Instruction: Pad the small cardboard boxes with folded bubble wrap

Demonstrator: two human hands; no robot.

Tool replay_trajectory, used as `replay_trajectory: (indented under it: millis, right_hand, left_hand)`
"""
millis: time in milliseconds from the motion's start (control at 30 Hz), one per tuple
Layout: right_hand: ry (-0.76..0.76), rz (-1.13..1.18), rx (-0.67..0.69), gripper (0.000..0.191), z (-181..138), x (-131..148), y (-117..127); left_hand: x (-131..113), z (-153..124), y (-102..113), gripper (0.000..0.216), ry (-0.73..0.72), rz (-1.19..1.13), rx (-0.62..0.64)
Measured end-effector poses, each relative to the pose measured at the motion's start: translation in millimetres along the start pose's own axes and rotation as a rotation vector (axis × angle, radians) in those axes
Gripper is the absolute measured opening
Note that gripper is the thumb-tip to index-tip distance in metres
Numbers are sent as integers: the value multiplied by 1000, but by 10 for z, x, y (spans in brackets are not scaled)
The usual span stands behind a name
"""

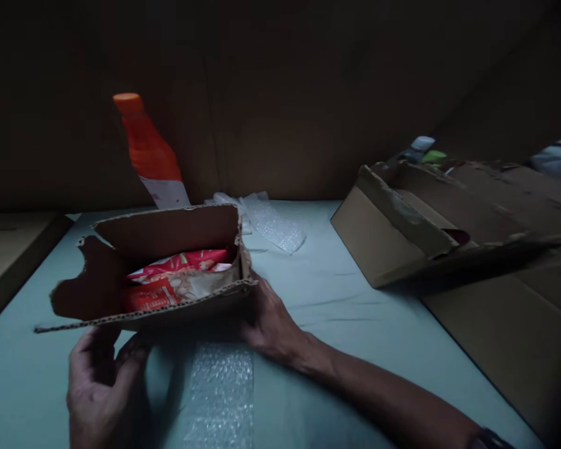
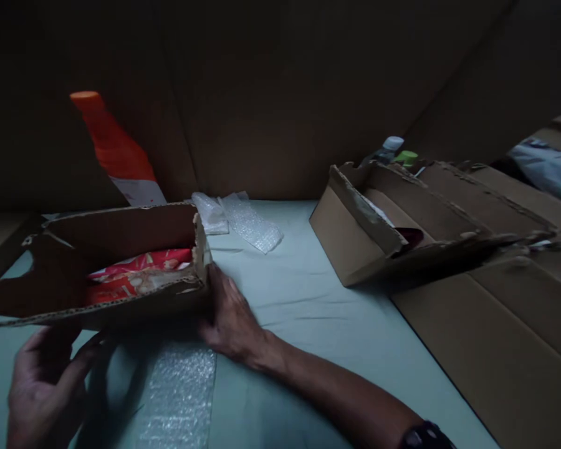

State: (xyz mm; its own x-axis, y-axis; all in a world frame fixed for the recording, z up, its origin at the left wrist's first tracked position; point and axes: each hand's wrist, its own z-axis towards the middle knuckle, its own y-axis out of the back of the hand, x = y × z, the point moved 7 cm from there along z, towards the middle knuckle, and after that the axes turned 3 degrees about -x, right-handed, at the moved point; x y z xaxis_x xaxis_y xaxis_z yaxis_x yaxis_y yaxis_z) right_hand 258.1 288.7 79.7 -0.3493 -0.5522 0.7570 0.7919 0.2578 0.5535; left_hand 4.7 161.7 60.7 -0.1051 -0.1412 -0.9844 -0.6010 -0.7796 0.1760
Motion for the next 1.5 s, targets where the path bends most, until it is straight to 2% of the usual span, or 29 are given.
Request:
replay_trajectory:
  millis: [100, 167, 300, 367, 467, 533, 633, 700, 800, 900, 967, 1067, 1133, 1200, 1267, 1367, 1433, 1500]
  right_hand:
    - [-22, 5, 55, 81, 192, -38, 0]
    - [2, -23, 73, 78, 216, -53, 49]
    - [73, -115, 69, 61, -29, -31, 207]
    - [130, -106, 101, 46, -273, 64, 232]
    - [242, -40, 263, 32, -720, 347, 111]
    - [329, -23, 441, 34, -1047, 600, -60]
    - [441, -38, 671, 39, -1489, 950, -315]
    - [471, -71, 736, 46, -1679, 1086, -449]
    - [444, -171, 705, 50, -1784, 1099, -600]
    - [419, -214, 607, 29, -1776, 1040, -691]
    - [368, -118, 504, 21, -1714, 1026, -688]
    - [76, 169, 338, 18, -1555, 918, -606]
    - [-152, 291, 282, 18, -1496, 806, -574]
    - [-270, 290, 236, 16, -1484, 736, -531]
    - [-236, 189, 122, 20, -1490, 733, -424]
    - [-3, -43, -35, 36, -1555, 864, -282]
    - [142, -168, 29, 36, -1606, 957, -344]
    - [213, -259, 155, 33, -1622, 989, -472]
  left_hand:
    - [-63, 138, -75, 79, -27, -15, 14]
    - [-44, 136, -80, 82, -12, -21, 26]
    - [142, -52, 100, 91, 62, 59, 23]
    - [182, -223, 246, 77, 9, 187, 68]
    - [75, -579, 372, 38, -210, 383, 285]
    - [-70, -859, 397, 25, -387, 399, 447]
    - [-210, -1217, 392, 29, -533, 327, 634]
    - [-169, -1365, 368, 32, -509, 306, 722]
    - [20, -1445, 356, 34, -362, 319, 765]
    - [120, -1462, 398, 35, -264, 317, 777]
    - [90, -1481, 454, 36, -234, 279, 803]
    - [21, -1499, 535, 52, -185, 222, 804]
    - [26, -1464, 549, 55, -188, 277, 716]
    - [65, -1409, 497, 46, -237, 371, 604]
    - [119, -1360, 385, 40, -324, 462, 527]
    - [150, -1316, 250, 40, -506, 593, 435]
    - [118, -1329, 236, 41, -621, 618, 398]
    - [46, -1379, 284, 44, -726, 579, 382]
